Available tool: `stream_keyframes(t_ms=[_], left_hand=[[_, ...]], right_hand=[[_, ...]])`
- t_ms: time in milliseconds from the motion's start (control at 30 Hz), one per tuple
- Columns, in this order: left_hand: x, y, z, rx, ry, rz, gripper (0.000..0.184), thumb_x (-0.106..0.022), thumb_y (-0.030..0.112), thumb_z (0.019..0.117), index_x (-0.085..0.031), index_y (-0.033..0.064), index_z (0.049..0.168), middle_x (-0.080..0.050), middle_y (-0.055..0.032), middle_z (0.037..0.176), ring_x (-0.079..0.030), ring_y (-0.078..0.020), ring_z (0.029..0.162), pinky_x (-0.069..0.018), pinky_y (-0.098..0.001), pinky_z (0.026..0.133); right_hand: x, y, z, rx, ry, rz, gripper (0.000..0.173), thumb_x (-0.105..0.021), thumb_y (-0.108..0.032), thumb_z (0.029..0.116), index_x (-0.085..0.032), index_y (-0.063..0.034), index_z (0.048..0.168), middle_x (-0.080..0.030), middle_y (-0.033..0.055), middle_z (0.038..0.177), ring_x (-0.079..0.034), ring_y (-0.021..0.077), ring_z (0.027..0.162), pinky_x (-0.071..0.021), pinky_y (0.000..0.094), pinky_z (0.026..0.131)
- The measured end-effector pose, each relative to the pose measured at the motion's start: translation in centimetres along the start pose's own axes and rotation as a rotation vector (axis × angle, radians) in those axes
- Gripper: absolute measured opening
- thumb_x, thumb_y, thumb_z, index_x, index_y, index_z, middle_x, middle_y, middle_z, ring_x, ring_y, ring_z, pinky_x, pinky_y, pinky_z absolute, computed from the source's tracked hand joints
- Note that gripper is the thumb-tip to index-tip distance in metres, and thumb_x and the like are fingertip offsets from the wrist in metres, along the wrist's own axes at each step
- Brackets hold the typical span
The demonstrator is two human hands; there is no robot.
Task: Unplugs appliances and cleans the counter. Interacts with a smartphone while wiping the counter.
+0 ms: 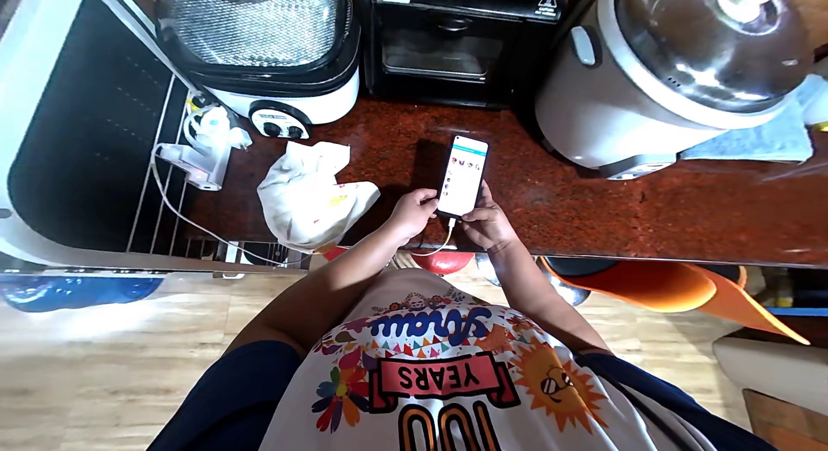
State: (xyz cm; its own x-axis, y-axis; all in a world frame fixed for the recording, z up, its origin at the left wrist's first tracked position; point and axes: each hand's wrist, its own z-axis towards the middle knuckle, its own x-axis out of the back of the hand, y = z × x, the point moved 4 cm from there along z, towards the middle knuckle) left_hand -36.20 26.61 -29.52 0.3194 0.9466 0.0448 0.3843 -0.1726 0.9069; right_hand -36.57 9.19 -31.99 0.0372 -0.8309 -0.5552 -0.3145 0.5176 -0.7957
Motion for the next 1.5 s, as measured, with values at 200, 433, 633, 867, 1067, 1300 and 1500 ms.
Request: stream_keyframes(t_ms=[200,433,633,867,1067,1300,1500], left_hand=[[0.1,-0.1,-0.1,-0.008,0.005,-0.010,0.035,-0.051,0.012,0.1083,-0.055,-0.0019,0.140,-0.058,-0.0193,0.138,-0.066,-0.0194,0.106,-0.0539,-0.0346,0.094],[0.0,-0.1,0.0,0.008,0.017,-0.007,0.035,-0.051,0.013,0.1086,-0.055,-0.0016,0.140,-0.059,-0.0191,0.138,-0.066,-0.0197,0.106,-0.0533,-0.0347,0.094],[-0.4,-0.2,0.4,0.009,0.039,-0.026,0.034,-0.051,0.011,0.1080,-0.055,-0.0020,0.140,-0.059,-0.0195,0.137,-0.066,-0.0194,0.105,-0.0541,-0.0340,0.093],[-0.9,-0.5,1.2,0.026,0.062,-0.031,0.035,-0.051,0.010,0.1079,-0.055,-0.0011,0.141,-0.059,-0.0195,0.138,-0.066,-0.0203,0.106,-0.0540,-0.0351,0.094],[-1.1,-0.9,1.8,0.060,0.096,-0.035,0.036,-0.050,0.012,0.1085,-0.054,-0.0005,0.142,-0.058,-0.0198,0.140,-0.066,-0.0218,0.108,-0.0537,-0.0367,0.095],[1.0,-1.0,2.1,-0.081,0.172,0.276,0.038,-0.057,0.015,0.1058,-0.057,0.0042,0.143,-0.061,-0.0175,0.139,-0.061,-0.0265,0.127,-0.0484,-0.0446,0.109],[11.9,-3.3,-1.3,-0.045,0.606,0.956,0.057,-0.067,0.038,0.0965,-0.053,0.0267,0.151,-0.030,-0.0178,0.167,-0.023,-0.0494,0.153,-0.0132,-0.0786,0.117]], right_hand=[[0.0,0.2,0.1,-0.019,0.017,0.043,0.099,-0.053,0.016,0.0642,-0.022,-0.0202,0.151,-0.060,0.0094,0.129,-0.067,0.0209,0.109,-0.0591,0.0409,0.088],[0.5,0.5,0.7,-0.053,-0.033,0.057,0.096,-0.060,0.013,0.0636,-0.025,-0.0209,0.147,-0.063,0.0093,0.124,-0.068,0.0216,0.105,-0.0603,0.0399,0.083],[0.0,-0.2,0.9,-0.071,0.008,-0.105,0.105,-0.062,0.022,0.0689,-0.016,-0.0212,0.153,-0.060,0.0108,0.129,-0.068,0.0227,0.108,-0.0603,0.0406,0.088],[0.9,-0.4,1.7,-0.083,-0.005,-0.141,0.112,-0.066,0.020,0.0653,-0.012,-0.0204,0.155,-0.059,0.0114,0.130,-0.068,0.0229,0.109,-0.0604,0.0406,0.088],[1.7,-0.2,2.8,-0.069,-0.043,-0.160,0.110,-0.070,0.017,0.0665,-0.015,-0.0187,0.155,-0.058,0.0119,0.131,-0.066,0.0240,0.113,-0.0591,0.0426,0.092],[2.1,0.6,4.3,-0.115,-0.022,-0.218,0.093,-0.066,0.014,0.0789,-0.023,-0.0182,0.155,-0.058,0.0121,0.134,-0.064,0.0231,0.114,-0.0578,0.0421,0.091],[0.6,1.8,7.6,-0.171,0.059,-0.387,0.091,-0.069,0.012,0.0825,-0.020,-0.0099,0.156,-0.054,0.0167,0.139,-0.062,0.0237,0.118,-0.0571,0.0416,0.095]])
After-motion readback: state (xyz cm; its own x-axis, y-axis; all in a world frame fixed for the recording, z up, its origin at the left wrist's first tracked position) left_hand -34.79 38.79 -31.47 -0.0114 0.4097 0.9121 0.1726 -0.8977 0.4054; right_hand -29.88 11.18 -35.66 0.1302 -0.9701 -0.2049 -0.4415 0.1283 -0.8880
